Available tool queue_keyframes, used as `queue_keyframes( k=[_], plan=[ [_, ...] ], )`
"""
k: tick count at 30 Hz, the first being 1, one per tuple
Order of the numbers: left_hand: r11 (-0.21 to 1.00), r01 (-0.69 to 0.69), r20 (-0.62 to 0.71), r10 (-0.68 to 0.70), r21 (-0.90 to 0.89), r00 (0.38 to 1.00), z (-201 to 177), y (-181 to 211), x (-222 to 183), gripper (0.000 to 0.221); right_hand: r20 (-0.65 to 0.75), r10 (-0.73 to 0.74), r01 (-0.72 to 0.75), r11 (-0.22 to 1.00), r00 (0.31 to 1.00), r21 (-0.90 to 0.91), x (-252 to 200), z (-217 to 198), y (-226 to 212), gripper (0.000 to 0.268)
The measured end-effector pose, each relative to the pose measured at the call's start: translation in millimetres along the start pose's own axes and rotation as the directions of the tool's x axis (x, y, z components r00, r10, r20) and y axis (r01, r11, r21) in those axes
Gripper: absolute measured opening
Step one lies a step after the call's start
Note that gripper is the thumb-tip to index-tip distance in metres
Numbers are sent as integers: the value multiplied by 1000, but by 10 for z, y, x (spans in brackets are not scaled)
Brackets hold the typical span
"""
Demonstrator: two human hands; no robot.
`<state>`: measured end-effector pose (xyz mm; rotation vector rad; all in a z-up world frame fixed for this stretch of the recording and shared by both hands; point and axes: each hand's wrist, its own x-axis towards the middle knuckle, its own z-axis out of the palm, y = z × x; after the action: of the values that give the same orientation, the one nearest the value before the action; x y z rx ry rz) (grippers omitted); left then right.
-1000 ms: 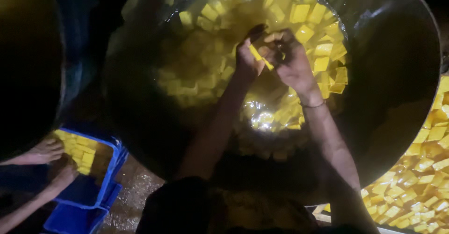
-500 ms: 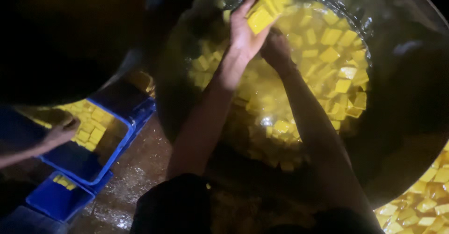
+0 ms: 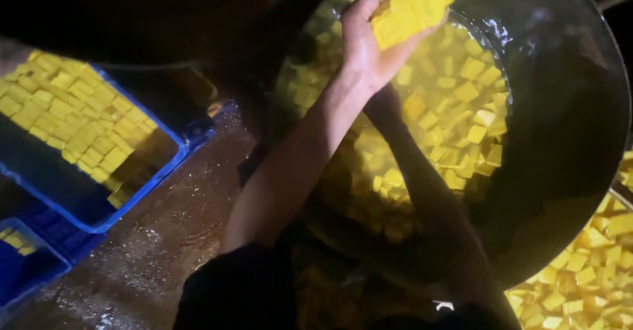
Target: The person rinses yellow rectangular blocks in a large vat of water by hand and stacks them into blue plastic bins.
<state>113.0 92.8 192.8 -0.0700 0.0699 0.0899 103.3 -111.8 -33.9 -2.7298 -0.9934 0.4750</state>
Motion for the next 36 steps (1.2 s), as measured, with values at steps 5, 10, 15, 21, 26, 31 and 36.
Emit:
queue_keyframes(
  k=[5, 10, 15, 21, 26, 31, 36],
  plan=[
    [85, -735, 629, 457, 673, 629, 541, 630, -907, 52, 40, -24, 5, 912, 999, 411, 111, -475, -294, 30],
    [406, -725, 528, 501, 556, 686, 872, 1498, -1919, 51, 50, -303, 18, 216, 952, 976, -258, -1620, -1063, 25],
    [910, -386, 27, 386, 152, 922, 591, 2158, -2668, 56, 84, -387, -45, 109, 918, 993, -352, -2261, -2360, 45],
    [782, -615, 14, 617, 104, 787, -161, 2525, -2921, 64, -39, -518, 206, 268, 854, 941, -252, -2153, -3885, 42],
    [832, -485, -258, 547, 268, 796, -599, 2428, -3158, 58, 38, -643, 321, 432, 765, 843, -45, -1755, -4774, 38],
    [820, -560, -223, 528, -116, 819, -974, 2643, -3218, 41, 299, -530, 171, 666, 794, 726, -20, -1496, -5095, 51],
    [821, -565, -345, 554, 76, 758, -1221, 2848, -3369, 48, -3, -652, 625, 725, 758, 291, 259, -1106, -5350, 82]
  ],
)
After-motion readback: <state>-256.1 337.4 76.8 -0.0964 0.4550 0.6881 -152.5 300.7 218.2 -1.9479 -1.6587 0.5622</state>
